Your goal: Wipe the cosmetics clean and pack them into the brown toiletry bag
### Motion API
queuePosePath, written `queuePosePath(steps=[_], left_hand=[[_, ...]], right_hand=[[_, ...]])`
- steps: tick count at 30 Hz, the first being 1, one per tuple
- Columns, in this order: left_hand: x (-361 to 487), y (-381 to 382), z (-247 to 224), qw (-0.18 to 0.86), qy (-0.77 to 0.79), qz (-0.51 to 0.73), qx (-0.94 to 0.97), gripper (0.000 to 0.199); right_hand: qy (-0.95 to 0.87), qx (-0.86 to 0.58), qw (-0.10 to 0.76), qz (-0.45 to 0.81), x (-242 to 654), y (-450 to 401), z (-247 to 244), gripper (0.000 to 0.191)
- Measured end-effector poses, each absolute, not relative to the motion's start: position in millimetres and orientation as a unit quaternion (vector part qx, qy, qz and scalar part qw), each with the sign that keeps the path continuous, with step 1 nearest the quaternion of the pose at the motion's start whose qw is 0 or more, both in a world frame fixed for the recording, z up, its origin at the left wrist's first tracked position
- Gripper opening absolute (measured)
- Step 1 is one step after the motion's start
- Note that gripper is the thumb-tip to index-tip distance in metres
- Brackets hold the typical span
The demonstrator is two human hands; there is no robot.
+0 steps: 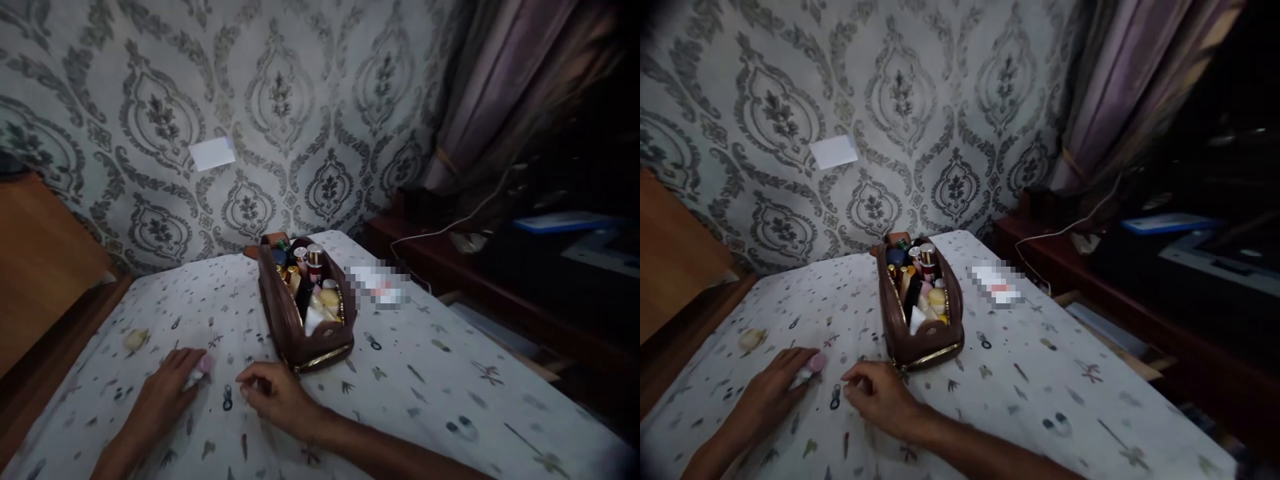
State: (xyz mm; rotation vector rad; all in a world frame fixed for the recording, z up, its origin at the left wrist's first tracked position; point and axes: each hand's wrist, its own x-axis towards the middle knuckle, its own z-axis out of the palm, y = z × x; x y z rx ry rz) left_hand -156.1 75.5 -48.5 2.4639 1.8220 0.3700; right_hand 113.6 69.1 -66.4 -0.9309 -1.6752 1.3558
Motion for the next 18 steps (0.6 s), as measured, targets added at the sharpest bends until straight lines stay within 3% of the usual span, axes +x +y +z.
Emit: queuePosePath(steps=[6,12,18], left_hand=[[-126.5,68.5,-42.9,0.006,0.483,0.179,0.857,0.046],[-71.2,70.4,-25.1,-0.048,0.349,0.204,0.913,0.05],[-81.2,83.3,-35.4,-0.032,0.354,0.225,0.907,0.045]], right_hand=[[-0.466,-0.284,0.392,0.74,109.9,65.3,-82.8,0.08],[-0.459,-0.222,0.425,0.748,114.5,68.0,-74.4,0.067],[-0.433,-0.22,0.437,0.757,110.0,75.4,-91.9,0.063]])
